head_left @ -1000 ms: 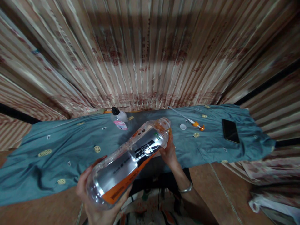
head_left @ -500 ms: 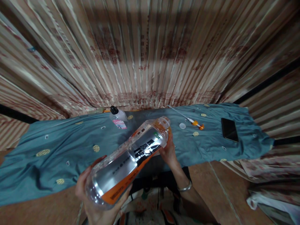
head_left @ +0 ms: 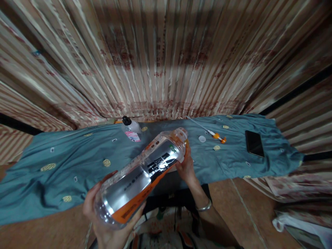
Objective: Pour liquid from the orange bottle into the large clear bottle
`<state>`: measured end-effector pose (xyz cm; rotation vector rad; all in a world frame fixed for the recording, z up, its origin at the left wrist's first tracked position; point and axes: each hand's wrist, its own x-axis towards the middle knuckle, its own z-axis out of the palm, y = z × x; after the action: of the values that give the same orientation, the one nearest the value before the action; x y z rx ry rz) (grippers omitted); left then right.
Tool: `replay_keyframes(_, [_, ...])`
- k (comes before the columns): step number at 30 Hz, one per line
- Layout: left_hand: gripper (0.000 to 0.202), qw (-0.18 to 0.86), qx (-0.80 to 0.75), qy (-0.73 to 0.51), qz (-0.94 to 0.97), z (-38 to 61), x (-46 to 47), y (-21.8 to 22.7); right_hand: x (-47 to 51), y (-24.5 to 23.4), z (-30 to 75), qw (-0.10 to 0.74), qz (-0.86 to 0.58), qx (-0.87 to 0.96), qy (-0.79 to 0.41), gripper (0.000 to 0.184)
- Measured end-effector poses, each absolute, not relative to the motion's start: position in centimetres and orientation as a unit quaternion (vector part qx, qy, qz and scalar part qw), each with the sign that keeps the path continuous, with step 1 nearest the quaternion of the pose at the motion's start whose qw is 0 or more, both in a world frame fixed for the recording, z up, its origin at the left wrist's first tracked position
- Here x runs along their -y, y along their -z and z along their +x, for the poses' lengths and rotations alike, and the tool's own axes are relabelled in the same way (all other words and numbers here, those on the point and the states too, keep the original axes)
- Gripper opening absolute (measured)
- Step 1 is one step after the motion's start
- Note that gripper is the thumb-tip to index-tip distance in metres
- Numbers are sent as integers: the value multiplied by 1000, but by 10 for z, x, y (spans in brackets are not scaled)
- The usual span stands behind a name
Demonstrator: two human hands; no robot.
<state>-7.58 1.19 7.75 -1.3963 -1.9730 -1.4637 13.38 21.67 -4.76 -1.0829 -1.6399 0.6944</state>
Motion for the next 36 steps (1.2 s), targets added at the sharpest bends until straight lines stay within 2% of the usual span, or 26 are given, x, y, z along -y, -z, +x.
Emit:
replay_keyframes(5, [121,150,686,521,-485,-77,-17,-78,-216,45,132,511,-450,672,-290,68])
replay_keyframes(10, [113,135,680,545,-471,-74,-18,-81,-216,40,133,505,-446,672,-307,72])
replay_keyframes(25, [112,112,693,540,-464,-71,-17,-82,-218,43,138,487,-461,680,-298,78])
replay_keyframes(36, [109,117,671,554,-478,-69,-23,-88,-217,40,137,493,-462,669,-308,75])
